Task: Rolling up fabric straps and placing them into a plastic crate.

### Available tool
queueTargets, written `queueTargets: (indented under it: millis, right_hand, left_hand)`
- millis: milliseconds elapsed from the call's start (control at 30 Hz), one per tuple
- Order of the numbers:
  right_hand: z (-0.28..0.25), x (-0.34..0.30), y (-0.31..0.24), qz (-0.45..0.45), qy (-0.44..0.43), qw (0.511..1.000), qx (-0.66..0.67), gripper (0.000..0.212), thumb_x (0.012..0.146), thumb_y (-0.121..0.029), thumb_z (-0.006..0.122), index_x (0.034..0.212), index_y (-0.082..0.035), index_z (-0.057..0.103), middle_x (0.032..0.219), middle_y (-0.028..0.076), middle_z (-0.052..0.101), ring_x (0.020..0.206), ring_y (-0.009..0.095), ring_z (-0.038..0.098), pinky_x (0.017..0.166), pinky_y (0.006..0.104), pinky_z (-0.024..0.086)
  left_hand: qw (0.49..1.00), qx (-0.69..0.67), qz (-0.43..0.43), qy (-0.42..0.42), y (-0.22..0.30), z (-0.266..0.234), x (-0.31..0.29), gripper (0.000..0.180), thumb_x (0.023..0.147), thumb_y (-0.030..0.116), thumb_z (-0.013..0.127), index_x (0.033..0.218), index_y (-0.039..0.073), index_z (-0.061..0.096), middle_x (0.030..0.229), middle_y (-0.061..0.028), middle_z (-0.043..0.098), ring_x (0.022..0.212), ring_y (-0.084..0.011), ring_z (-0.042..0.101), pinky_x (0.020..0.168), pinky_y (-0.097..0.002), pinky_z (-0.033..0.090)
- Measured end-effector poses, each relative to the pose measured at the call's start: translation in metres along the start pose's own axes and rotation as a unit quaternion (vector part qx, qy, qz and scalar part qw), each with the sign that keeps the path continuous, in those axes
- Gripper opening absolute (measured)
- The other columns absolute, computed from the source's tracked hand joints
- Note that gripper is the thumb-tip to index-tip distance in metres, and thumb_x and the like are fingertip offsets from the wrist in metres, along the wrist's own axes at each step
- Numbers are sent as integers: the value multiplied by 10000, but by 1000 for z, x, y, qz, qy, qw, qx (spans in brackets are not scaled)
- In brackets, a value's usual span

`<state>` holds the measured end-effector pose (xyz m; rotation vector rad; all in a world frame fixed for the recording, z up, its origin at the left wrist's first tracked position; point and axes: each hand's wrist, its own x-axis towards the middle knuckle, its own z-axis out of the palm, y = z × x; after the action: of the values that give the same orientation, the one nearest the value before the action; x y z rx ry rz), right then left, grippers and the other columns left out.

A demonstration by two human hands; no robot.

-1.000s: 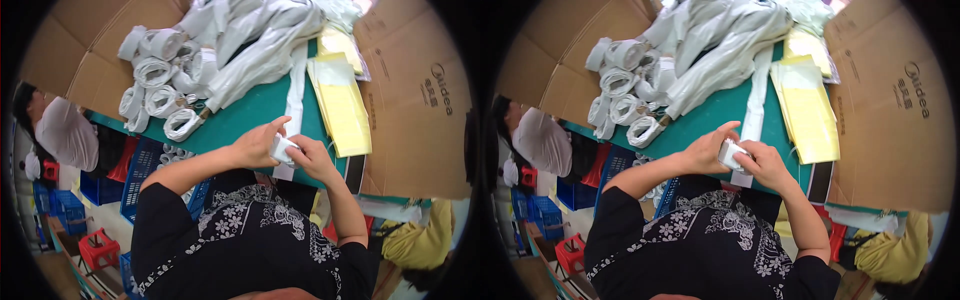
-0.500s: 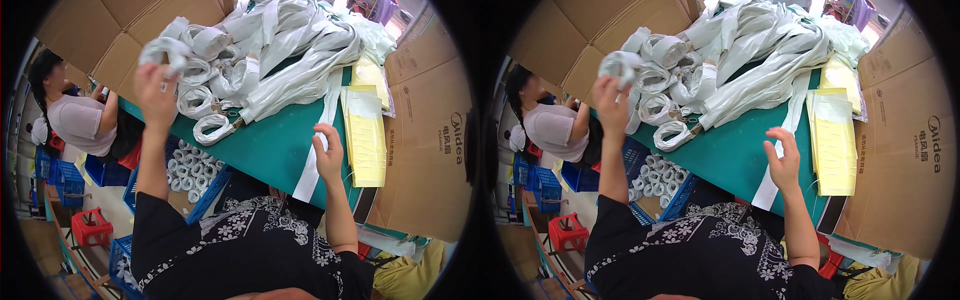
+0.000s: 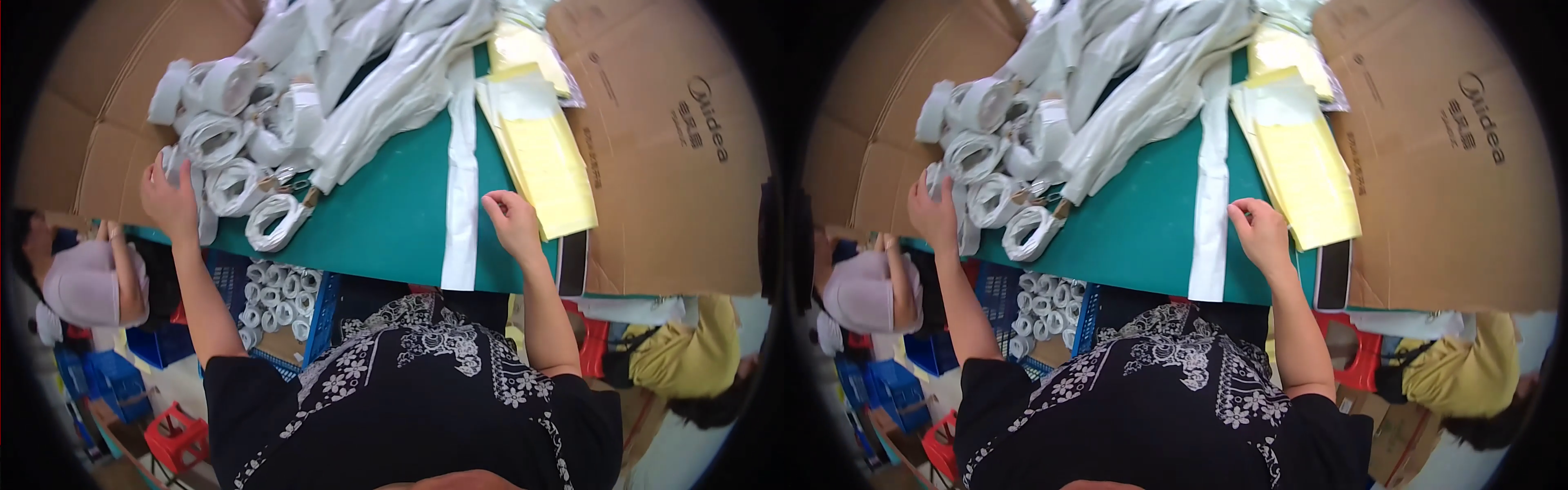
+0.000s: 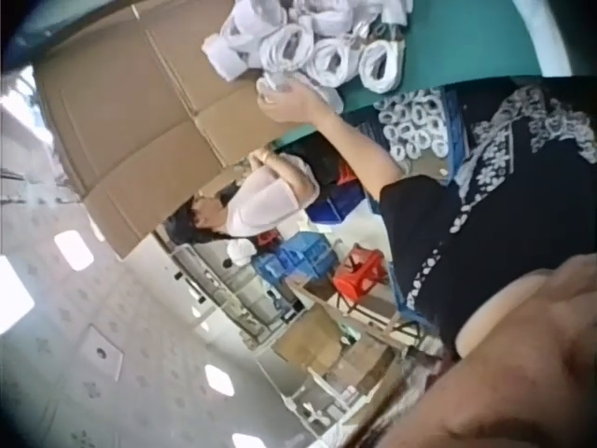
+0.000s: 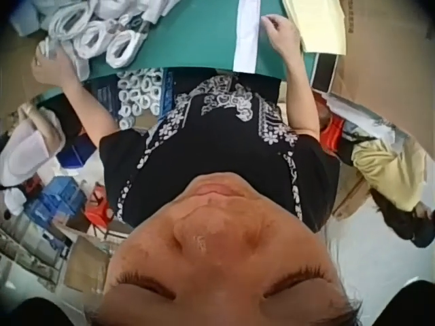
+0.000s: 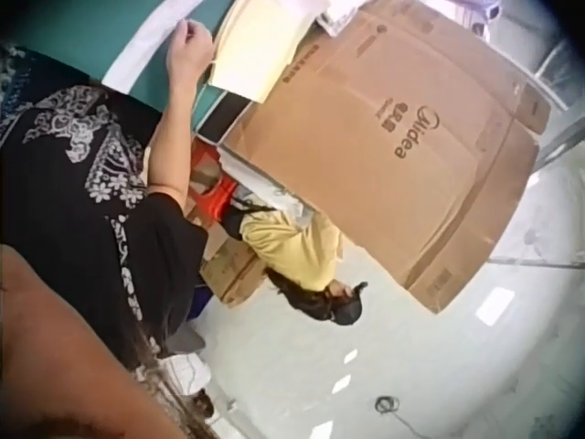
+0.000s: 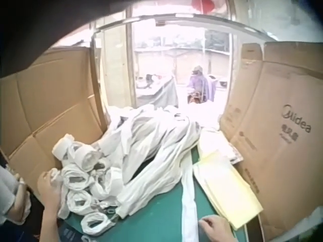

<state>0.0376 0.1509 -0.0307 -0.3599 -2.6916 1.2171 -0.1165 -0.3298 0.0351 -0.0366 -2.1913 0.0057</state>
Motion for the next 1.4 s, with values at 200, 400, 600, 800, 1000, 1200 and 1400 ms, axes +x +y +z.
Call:
queueTargets:
  millis: [200, 400, 600, 800, 1000, 1200, 1400]
  right_hand:
    - [-3, -10, 19, 47, -101, 985, -133, 289, 827, -296, 605, 902, -23, 661, 668, 101, 649, 632, 229, 636, 615, 322, 487]
    - [0, -15, 23, 67, -117, 986, -102, 319, 835, -319, 600, 902, -14, 665, 674, 91, 654, 629, 198, 640, 612, 302, 491]
    - [1, -10, 6, 134, -131, 976, -114, 413, 818, -405, 598, 838, 3, 661, 749, 103, 668, 699, 235, 648, 645, 335, 499]
    - [31, 63, 4, 84, 2, 970, -229, 437, 736, -461, 651, 767, -26, 626, 765, 119, 651, 733, 286, 631, 631, 390, 480]
    - [28, 85, 8, 250, -169, 947, 110, 380, 733, -354, 697, 940, -45, 620, 805, 79, 637, 676, 187, 608, 576, 337, 454]
    - [36, 83, 8, 312, -135, 770, 540, 266, 860, -219, 589, 1038, -21, 579, 896, 84, 633, 730, 197, 613, 647, 358, 514]
    - [47, 95, 28, 355, -115, 726, 578, 258, 852, -187, 580, 1004, 22, 587, 888, 136, 639, 748, 246, 631, 678, 413, 535]
  left_hand:
    - [725, -506, 308, -352, 217, -65, -89, 516, 627, 252, 775, 1084, 89, 599, 1079, -96, 574, 1028, -286, 535, 884, -397, 417]
    - [717, -467, 441, -272, 276, -65, -168, 399, 708, 225, 672, 1096, 157, 612, 1197, -45, 541, 1134, -258, 492, 919, -406, 412]
    - [716, -512, 395, -263, 279, -66, -177, 273, 696, 156, 673, 969, 144, 661, 1120, -41, 586, 1071, -255, 538, 854, -367, 471]
    - [716, -518, 383, -268, 280, -72, -176, 255, 709, 209, 685, 942, 108, 658, 1082, -49, 591, 1038, -262, 548, 831, -352, 485]
    - [695, -599, 226, -328, 269, -65, -160, 320, 717, 45, 648, 1031, 111, 646, 1103, -119, 568, 1038, -300, 538, 830, -380, 476]
    - [779, -478, 390, -111, 289, -39, -125, 446, 692, 47, 600, 1108, 207, 618, 1211, -54, 522, 1067, -259, 525, 913, -388, 427]
    - [722, -522, 444, -92, 290, -39, -119, 327, 731, 107, 586, 1054, 137, 634, 1099, -41, 606, 1027, -223, 573, 883, -369, 469]
